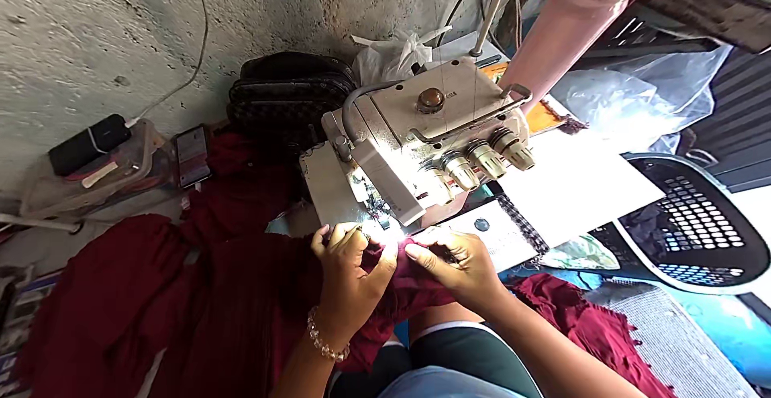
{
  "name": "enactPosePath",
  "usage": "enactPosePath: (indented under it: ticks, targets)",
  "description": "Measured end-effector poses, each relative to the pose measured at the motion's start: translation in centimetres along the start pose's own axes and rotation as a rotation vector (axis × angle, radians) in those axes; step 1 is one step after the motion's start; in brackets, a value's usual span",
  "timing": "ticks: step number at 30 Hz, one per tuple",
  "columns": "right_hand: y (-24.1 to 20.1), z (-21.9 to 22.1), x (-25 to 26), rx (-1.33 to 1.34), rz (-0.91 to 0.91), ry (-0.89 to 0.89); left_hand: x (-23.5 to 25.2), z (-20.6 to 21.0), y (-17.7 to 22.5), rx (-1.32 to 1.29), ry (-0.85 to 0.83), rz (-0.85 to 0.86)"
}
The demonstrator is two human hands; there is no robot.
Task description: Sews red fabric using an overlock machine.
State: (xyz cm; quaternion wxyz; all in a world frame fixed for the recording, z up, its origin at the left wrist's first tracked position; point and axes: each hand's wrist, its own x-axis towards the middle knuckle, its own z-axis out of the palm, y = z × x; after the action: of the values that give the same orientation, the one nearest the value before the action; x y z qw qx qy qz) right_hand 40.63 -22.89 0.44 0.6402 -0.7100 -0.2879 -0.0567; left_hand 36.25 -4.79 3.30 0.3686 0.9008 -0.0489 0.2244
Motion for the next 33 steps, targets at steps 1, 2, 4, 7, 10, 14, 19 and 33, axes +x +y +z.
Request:
enactPosePath:
  ticks: [1,2,4,7,10,14,19,33]
  targets:
    - [0.0,0.1,0.0,0.014,0.008,0.014,0.0,0.1,0.0,-0.005,0.013,0.005]
    - [0.0,0.3,-0.1,0.028,0.012,0.028,-0.1,0.2,0.0,-0.014,0.022,0.01]
    - [0.0,0.7,-0.3,0.052,0.009,0.055,-0.2,0.2,0.0,-0.044,0.039,0.009]
    - [0.1,1.2,-0.4,0.066,-0.001,0.082,-0.3,0.1,-0.2,-0.143,0.056,-0.023]
    - [-0.2,1.2,-0.1,0.027,0.029,0.071,-0.5,0.0,-0.4,-0.178,0.051,-0.024]
    - [-0.7,0.7,0.5,-0.056,0.046,0.039,-0.5,-0.2,-0.3,-0.106,0.043,0.011]
    - [-0.8,0.5,0.5,-0.135,0.046,0.06,-0.9,-0.7,0.6,0.283,0.113,0.049]
    - [-0.5,1.1,2.6,-0.41,0.251,0.088,0.3,1.7,1.6,0.524,0.096,-0.131]
